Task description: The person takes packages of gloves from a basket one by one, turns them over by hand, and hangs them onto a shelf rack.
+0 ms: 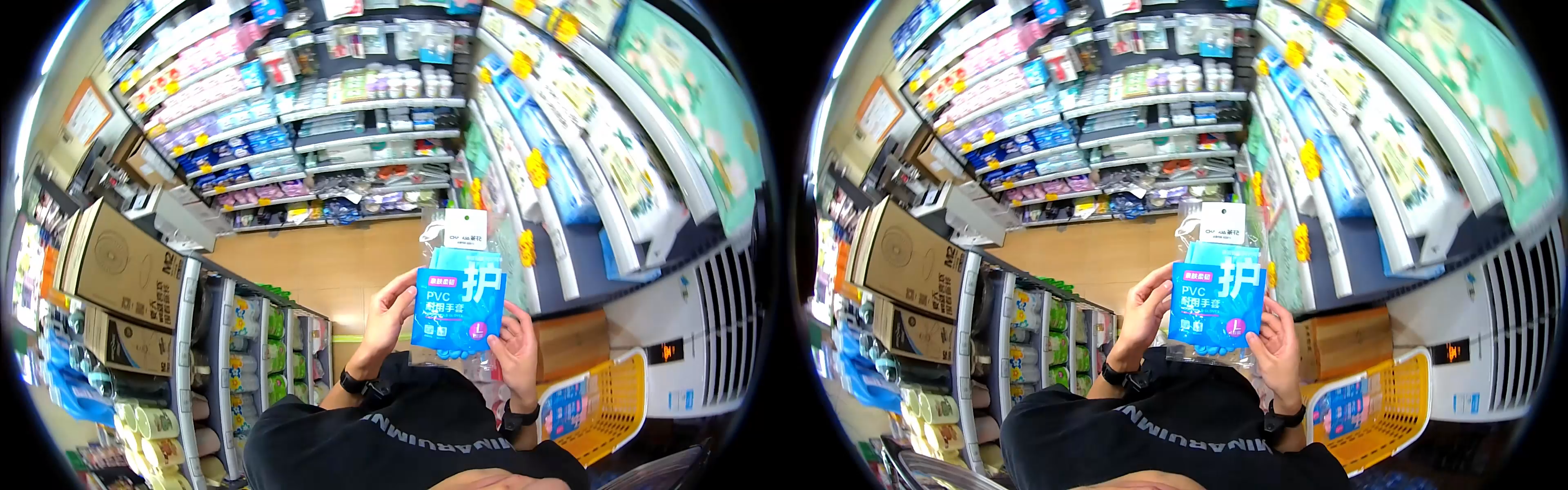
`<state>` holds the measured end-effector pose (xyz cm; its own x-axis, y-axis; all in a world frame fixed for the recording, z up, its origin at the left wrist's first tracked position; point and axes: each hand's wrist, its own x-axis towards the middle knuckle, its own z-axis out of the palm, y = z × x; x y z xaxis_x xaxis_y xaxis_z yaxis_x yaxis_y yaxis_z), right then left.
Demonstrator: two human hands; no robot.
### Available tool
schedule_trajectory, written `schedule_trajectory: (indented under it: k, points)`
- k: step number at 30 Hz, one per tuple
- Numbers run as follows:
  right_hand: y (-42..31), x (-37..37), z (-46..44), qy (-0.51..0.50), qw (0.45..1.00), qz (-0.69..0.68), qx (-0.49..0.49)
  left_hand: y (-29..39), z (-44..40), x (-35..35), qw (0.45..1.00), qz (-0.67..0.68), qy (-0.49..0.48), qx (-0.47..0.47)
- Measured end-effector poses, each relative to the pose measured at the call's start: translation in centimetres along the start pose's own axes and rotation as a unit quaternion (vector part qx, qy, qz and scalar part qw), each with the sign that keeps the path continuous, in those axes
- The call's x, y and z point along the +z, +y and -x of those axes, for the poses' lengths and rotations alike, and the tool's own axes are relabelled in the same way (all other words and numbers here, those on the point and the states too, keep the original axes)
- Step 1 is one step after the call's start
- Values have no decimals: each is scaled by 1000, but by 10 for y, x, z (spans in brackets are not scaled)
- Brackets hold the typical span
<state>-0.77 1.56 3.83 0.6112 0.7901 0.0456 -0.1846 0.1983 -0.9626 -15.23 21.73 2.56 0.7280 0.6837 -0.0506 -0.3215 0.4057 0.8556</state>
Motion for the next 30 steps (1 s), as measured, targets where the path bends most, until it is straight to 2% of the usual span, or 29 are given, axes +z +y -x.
schedule_trajectory:
  k: [9,14,20,27,30]
  points:
    - [18,77,-70,-58,998,-23,22,42,-16,-77,998,-20,20,57]
    - [32,111,-100,-86,996,7,-18,69,-34,-111,996,-22,-2,81]
    - [43,151,-123,-69,997,5,-29,93,-59,-146,998,-8,-22,62]
    - [50,187,-145,-52,998,-3,-21,109,-72,-184,998,42,-39,-7]
    - [55,193,-151,-47,999,9,-26,109,-79,-198,992,88,-76,-54]
